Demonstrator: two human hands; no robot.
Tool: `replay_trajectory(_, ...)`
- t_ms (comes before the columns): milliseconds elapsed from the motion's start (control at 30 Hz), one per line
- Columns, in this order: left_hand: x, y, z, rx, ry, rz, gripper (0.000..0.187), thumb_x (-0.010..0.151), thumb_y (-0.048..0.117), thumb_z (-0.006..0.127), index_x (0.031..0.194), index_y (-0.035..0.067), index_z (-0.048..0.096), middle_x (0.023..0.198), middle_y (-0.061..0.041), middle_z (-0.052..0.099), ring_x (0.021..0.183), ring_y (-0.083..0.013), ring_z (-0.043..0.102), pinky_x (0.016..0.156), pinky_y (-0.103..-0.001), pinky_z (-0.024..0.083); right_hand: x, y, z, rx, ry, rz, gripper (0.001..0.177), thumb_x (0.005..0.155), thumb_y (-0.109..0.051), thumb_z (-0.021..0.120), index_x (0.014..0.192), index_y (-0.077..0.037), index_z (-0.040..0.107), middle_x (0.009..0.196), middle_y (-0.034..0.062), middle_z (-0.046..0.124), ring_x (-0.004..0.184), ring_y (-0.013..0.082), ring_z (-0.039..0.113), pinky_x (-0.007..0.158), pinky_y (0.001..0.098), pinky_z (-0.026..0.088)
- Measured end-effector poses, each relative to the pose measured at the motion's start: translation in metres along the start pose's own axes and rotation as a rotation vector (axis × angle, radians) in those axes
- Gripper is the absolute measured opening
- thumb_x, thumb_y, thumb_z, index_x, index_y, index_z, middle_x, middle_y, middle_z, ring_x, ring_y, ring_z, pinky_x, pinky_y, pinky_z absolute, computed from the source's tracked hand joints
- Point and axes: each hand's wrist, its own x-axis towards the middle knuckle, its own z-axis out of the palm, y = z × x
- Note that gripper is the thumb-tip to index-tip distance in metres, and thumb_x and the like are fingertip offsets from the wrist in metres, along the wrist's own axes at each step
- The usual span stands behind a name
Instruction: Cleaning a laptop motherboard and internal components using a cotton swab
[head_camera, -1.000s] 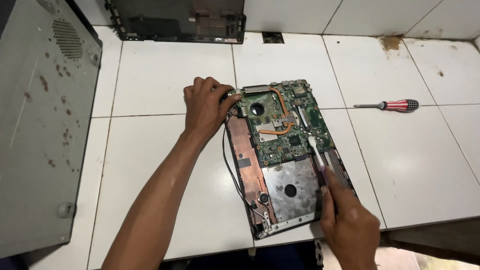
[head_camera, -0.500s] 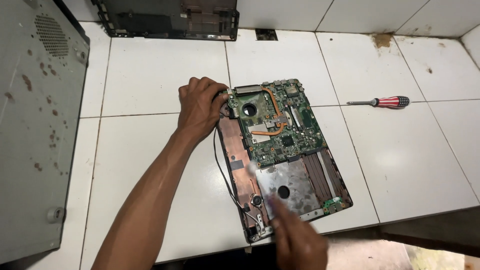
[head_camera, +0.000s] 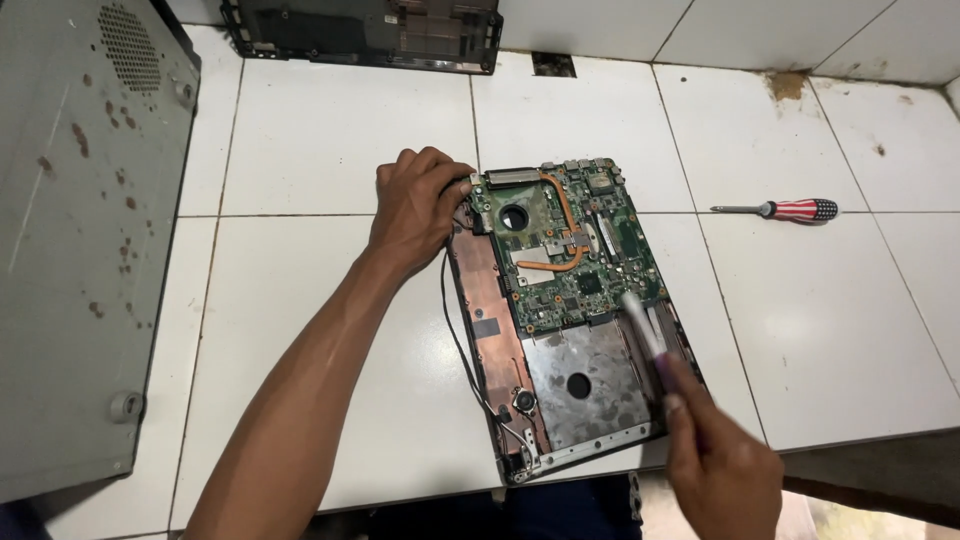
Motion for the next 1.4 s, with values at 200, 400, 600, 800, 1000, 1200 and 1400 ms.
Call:
replay_trajectory(200,-0.001,-0.002,0.004,0.072,0.021,0.034,0.025,0.108,0.024,0.057,0.120,0.015,0.077,0.106,-0.003,0.065,0.103,-0.0269,0.054,0.092,-0.047,0.034,-0.002,-0.017,0.009,-0.017,0.025,-0.230,0.050,0.097,-0.027,0.069,0.146,-0.041,0.064,0.056,-0.0019,0.061,0.039,0.0159,0.044,0.046,0.0390,0.046)
replay_trajectory(400,-0.002,0.000,0.009,0.106,0.059,0.051,0.022,0.108,0.021,0.057,0.120,0.016,0.075,0.104,-0.002,0.062,0.102,-0.0269,0.053,0.090,-0.046,0.035,-0.002,-0.052,0.006,0.048,0.004,-0.428,0.051,0.098,-0.023,0.067,0.148,-0.032,0.061,0.092,-0.0058,0.080,0.050,0.0142,0.060,0.048,0.0381,0.049)
replay_trajectory(600,-0.005,0.004,0.006,0.133,0.044,0.040,0.023,0.107,0.021,0.059,0.120,0.011,0.075,0.105,-0.006,0.065,0.102,-0.0295,0.054,0.089,-0.047,0.037,-0.004,-0.059,0.005,0.012,-0.122,-0.214,0.054,0.096,-0.037,0.065,0.148,-0.046,0.058,0.064,-0.0011,0.073,0.037,0.0155,0.053,0.041,0.0403,0.052)
replay_trajectory(800,-0.003,0.000,0.009,0.148,0.051,0.033,0.023,0.107,0.024,0.059,0.120,0.015,0.075,0.105,-0.003,0.064,0.102,-0.0276,0.054,0.090,-0.047,0.037,0.002,-0.092,0.027,0.134,0.076,-0.390,0.047,0.097,-0.024,0.069,0.144,-0.025,0.066,0.075,0.0015,0.074,0.048,0.0197,0.059,0.049,0.0419,0.048)
replay_trajectory(1000,-0.001,-0.001,0.009,0.124,0.063,0.046,0.023,0.107,0.023,0.058,0.120,0.015,0.075,0.105,-0.003,0.064,0.103,-0.0268,0.055,0.090,-0.046,0.037,-0.006,-0.118,0.016,-0.090,0.042,-0.356,0.056,0.095,-0.029,0.066,0.151,-0.034,0.059,0.061,-0.0022,0.061,0.038,0.0214,0.046,0.037,0.0439,0.040)
replay_trajectory(1200,-0.004,0.000,0.008,0.132,0.048,0.037,0.023,0.107,0.023,0.058,0.119,0.013,0.075,0.104,-0.005,0.063,0.102,-0.0282,0.053,0.090,-0.047,0.036,-0.003,-0.118,0.030,-0.135,-0.164,-0.280,0.067,0.098,-0.035,0.060,0.162,-0.035,0.041,0.071,0.0032,0.066,0.046,0.0273,0.058,0.040,0.0504,0.050)
replay_trajectory(1400,-0.001,-0.004,0.008,0.140,0.082,0.069,0.023,0.108,0.024,0.058,0.118,0.014,0.076,0.105,-0.004,0.065,0.101,-0.0282,0.055,0.087,-0.047,0.037,-0.005,-0.121,0.043,-0.113,-0.109,-0.339,0.073,0.098,-0.033,0.063,0.165,-0.029,0.035,0.076,0.0002,0.064,0.045,0.0218,0.054,0.035,0.0424,0.045)
